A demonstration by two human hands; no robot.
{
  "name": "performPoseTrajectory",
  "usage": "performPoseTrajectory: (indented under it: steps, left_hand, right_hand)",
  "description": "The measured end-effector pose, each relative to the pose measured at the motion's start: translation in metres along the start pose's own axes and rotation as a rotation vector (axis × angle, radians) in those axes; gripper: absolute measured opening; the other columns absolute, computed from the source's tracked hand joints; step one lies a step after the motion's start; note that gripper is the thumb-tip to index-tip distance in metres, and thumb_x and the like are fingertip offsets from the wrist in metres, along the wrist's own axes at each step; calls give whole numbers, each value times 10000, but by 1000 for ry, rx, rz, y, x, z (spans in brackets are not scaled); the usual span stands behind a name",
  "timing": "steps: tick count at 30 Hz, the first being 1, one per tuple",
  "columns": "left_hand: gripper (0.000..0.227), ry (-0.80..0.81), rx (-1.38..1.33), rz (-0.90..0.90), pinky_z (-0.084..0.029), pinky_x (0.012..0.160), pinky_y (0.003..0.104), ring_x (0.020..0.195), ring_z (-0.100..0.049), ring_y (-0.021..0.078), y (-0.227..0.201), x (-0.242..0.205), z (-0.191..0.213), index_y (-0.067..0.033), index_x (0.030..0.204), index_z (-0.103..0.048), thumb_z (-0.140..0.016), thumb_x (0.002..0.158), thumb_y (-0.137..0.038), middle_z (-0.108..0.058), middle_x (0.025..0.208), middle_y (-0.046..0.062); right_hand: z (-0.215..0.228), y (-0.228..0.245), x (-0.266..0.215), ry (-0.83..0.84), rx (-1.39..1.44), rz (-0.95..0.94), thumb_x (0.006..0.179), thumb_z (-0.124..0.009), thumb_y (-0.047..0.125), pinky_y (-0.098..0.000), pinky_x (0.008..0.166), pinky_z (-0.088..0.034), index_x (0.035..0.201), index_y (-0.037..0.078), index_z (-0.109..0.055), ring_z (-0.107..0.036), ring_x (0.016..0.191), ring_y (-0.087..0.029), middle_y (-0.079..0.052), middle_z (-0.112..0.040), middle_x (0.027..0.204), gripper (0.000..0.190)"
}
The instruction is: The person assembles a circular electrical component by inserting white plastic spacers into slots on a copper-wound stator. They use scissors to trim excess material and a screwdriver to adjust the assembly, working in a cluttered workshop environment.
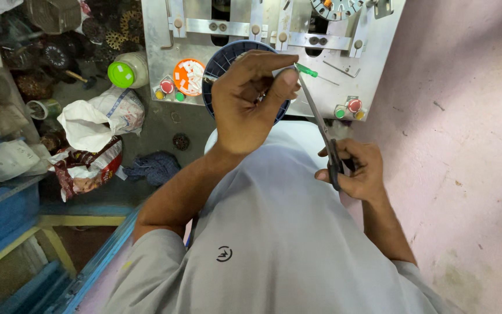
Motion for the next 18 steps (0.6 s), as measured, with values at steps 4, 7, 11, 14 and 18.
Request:
performPoseTrajectory:
  steps: [4,7,11,14,18]
  left_hand:
    - [170,-45,-1,-6,-615,776,240,873,-704,98,3,0,5,54,1196,-668,-713,1040,3,-683,1073,78]
    - [139,-73,13,15,-614,744,247,834,-713,109,6,-2,3,56,1151,-675,-716,1023,21,-700,1018,88]
    - [121,-98,32,24,-614,704,261,806,-716,124,9,2,0,65,1102,-680,-717,992,31,-709,963,100]
    - [113,-95,38,13,-622,693,265,801,-718,125,9,4,-3,70,1088,-683,-715,988,26,-713,967,105]
    - [110,-94,82,69,-620,657,252,776,-723,118,14,2,-8,69,1061,-692,-728,973,13,-718,947,104]
  right_hand:
    - [1,-6,1,19,-15,-50,679,-917,293,-241,455,-278,947,11,-699,-428,436,-45,29,-551,509,446]
    - [2,-6,3,55,-49,-71,655,-910,292,-247,435,-258,940,13,-712,-422,412,-48,38,-512,471,446]
    - [-1,-7,6,65,9,-78,653,-910,273,-255,480,-248,914,5,-713,-365,475,-76,22,-386,520,423]
    - [-3,-11,7,82,79,-60,659,-913,271,-245,507,-306,884,10,-679,-382,512,-78,34,-397,541,417]
    - [-7,-13,5,96,177,7,754,-907,324,-242,616,-418,897,17,-625,-477,619,-79,27,-490,626,440]
Point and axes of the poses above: each hand's wrist, its own x-axis towards the middle knuckle, its own z-axis out of the back of the hand, y = z × x, the point moved 8 cm from there along x, towards the middle knuckle
